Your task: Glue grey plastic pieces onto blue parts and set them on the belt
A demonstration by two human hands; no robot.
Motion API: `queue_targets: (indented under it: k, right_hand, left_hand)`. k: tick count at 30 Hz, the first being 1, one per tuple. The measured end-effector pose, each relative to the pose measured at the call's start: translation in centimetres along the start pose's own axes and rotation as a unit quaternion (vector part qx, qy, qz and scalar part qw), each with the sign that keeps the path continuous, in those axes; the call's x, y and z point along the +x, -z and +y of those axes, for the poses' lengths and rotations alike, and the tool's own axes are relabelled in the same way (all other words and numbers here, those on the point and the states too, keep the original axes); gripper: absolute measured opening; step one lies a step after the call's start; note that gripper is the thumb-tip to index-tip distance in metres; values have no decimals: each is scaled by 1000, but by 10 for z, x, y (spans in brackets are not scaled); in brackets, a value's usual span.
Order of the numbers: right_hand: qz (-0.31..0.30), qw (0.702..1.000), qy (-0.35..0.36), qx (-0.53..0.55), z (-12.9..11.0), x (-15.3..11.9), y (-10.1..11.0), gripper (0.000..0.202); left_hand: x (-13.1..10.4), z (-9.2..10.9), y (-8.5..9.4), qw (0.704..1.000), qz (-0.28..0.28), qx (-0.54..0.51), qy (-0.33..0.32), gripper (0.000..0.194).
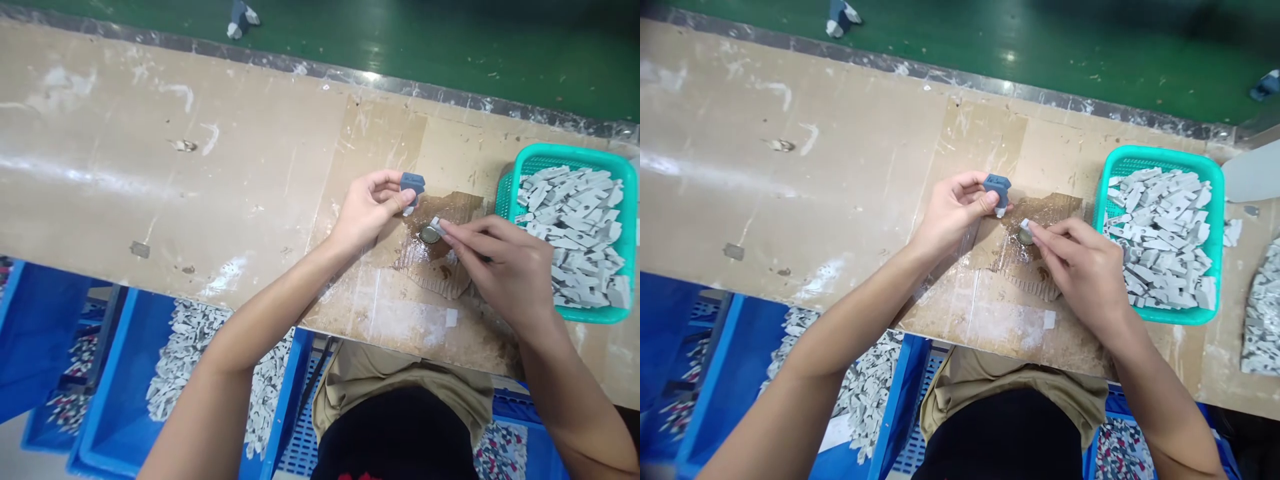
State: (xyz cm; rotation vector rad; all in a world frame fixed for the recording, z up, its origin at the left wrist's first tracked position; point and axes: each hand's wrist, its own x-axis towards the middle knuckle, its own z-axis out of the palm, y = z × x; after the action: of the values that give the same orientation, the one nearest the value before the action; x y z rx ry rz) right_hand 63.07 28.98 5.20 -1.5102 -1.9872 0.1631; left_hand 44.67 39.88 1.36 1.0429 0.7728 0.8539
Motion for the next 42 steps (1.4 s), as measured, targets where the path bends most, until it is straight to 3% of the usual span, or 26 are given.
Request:
queue_targets:
  k: [5,8,17,29,33,42]
  right_hand:
    - [95,988,-99,75,-3,-1,7,29]
    - [139,981,-100,94,-6,-1,11,30]
    - [100,982,-50,153,-5,-4,12,46]
    - [89,989,22,118,-3,-4,5,55]
    - [84,990,3,116,-4,-4,5,47]
    - [58,992,-16,108,-8,-5,-1,41]
  left_hand:
    - [-5,2,-7,999,-42,6,23,25]
    - [-8,3,-11,995,-86,8,51,20]
    - [-16,3,-19,989,-134,-33,50,23]
    - [-23,0,-21,993,-120,-18,6,19]
    - [-28,-3,-25,996,-80,-7,-28,18]
    - [-35,-5,-29,999,-27,9,-18,30]
